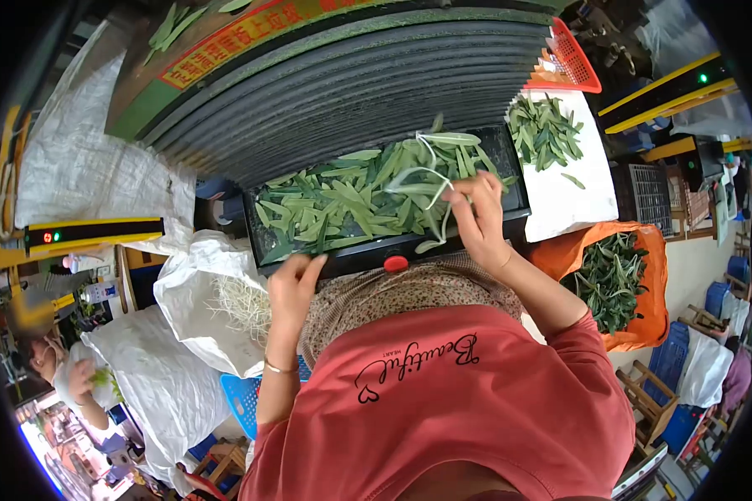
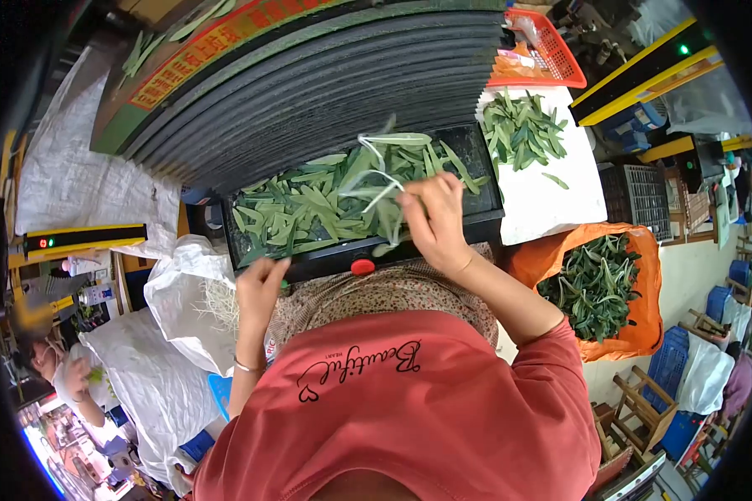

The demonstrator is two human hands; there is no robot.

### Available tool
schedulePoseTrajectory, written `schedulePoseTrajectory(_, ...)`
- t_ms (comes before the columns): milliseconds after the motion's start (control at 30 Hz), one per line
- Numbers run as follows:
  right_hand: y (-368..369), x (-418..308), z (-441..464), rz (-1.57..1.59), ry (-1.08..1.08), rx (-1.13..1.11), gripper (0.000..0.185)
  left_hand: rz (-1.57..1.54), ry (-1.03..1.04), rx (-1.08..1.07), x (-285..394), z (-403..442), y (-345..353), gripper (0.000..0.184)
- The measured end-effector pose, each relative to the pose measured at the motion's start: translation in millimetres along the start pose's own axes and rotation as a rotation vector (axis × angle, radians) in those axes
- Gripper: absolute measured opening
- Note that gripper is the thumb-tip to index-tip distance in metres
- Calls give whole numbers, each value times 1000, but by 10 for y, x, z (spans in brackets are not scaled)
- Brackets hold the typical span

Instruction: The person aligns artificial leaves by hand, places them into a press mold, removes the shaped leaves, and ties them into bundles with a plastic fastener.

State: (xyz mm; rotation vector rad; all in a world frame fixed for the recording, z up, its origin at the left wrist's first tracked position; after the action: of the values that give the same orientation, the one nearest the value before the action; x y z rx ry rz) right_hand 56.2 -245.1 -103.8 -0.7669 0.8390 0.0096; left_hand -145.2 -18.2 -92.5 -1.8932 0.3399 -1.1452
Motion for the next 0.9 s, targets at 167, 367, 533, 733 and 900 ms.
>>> schedulePoseTrajectory(167, 31, -512, 378, 296, -5, -289, 4, -323, 499, 131, 1092, 226, -137, 16)
schedulePoseTrajectory(367, -31, -768, 480, 456, -69, -348, 11, -165, 724, 171, 1251, 388, -182, 15)
schedulePoseTrajectory(533, -119, -1083, 608, 332, -417, -124, 15, -291, 592, -41, 1199, 318, -256, 13)
schedulePoseTrajectory(733, 274, -895, 637, 862, -19, -785, 18, -438, 701, -34, 1158, 321, -405, 7)
schedulePoseTrajectory(900, 486, -774, 429, 1065, 215, -965, 14, -789, 599, 102, 1036, 422, -356, 8)
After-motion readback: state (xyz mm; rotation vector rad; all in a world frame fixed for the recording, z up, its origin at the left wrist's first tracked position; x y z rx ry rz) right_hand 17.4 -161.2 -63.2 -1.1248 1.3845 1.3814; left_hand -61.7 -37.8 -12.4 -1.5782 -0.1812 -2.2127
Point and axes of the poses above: each hand's wrist, its own z-axis towards the middle knuckle, its own y-axis out of the palm, x = y × z, the point moved 3 cm from there along z, towards the middle knuckle, and after that the axes turned 9 degrees about -x, right-handed, at the moved point
